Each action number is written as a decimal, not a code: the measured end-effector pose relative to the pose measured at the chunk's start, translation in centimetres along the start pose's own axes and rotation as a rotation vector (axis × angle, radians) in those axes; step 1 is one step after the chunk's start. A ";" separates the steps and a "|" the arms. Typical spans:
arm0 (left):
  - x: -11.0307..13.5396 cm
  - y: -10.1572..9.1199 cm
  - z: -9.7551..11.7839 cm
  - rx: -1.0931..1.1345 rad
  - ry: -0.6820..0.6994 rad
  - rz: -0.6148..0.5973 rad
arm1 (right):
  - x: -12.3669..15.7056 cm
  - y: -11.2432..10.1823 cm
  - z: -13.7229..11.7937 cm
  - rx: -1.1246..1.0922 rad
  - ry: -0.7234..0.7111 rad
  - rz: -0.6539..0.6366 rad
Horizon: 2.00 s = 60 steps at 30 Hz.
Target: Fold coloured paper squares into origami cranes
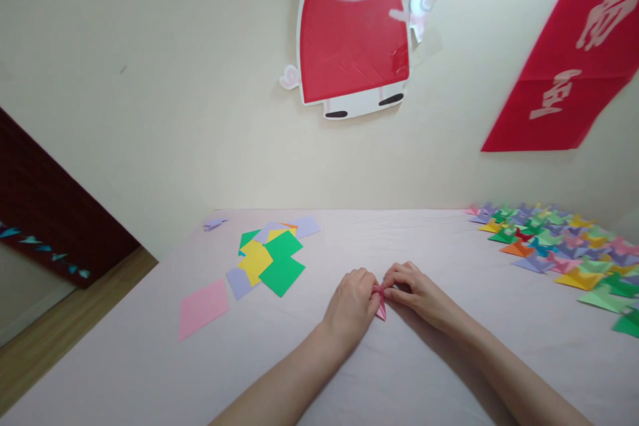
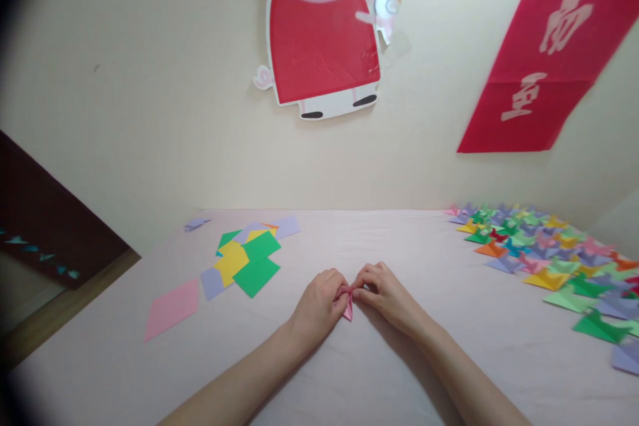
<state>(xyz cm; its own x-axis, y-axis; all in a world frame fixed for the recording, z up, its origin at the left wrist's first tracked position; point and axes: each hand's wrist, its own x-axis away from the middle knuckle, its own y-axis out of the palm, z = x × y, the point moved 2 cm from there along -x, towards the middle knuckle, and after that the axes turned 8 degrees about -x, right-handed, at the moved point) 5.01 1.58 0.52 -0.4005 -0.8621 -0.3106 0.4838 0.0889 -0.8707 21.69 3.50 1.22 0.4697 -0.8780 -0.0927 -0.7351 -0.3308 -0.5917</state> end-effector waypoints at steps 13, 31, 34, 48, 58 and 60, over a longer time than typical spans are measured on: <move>-0.5 -1.3 -0.6 0.250 -0.092 -0.041 | -1.8 0.4 -0.4 0.144 0.060 -0.006; -0.3 -1.9 -0.3 0.218 -0.047 -0.050 | -1.5 0.5 -1.1 0.140 0.055 0.053; -0.3 -2.1 -0.3 0.201 -0.066 -0.040 | -1.4 0.5 -1.1 0.135 0.043 0.048; -0.5 -1.5 -0.4 0.171 -0.128 -0.003 | -1.4 0.6 -1.2 0.117 0.029 0.064; -0.2 -1.3 -0.3 0.257 -0.147 0.004 | -1.1 0.5 -1.2 0.036 -0.027 0.052; 0.0 -1.4 -0.2 0.289 -0.165 0.032 | -1.1 0.6 -1.3 0.002 -0.051 0.072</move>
<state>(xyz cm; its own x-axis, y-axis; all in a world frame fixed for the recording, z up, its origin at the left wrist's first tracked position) 4.20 1.57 1.64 -0.2615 -0.9323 -0.2499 0.7045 -0.0074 -0.7097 20.08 3.85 2.06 0.4396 -0.8809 -0.1755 -0.7670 -0.2664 -0.5838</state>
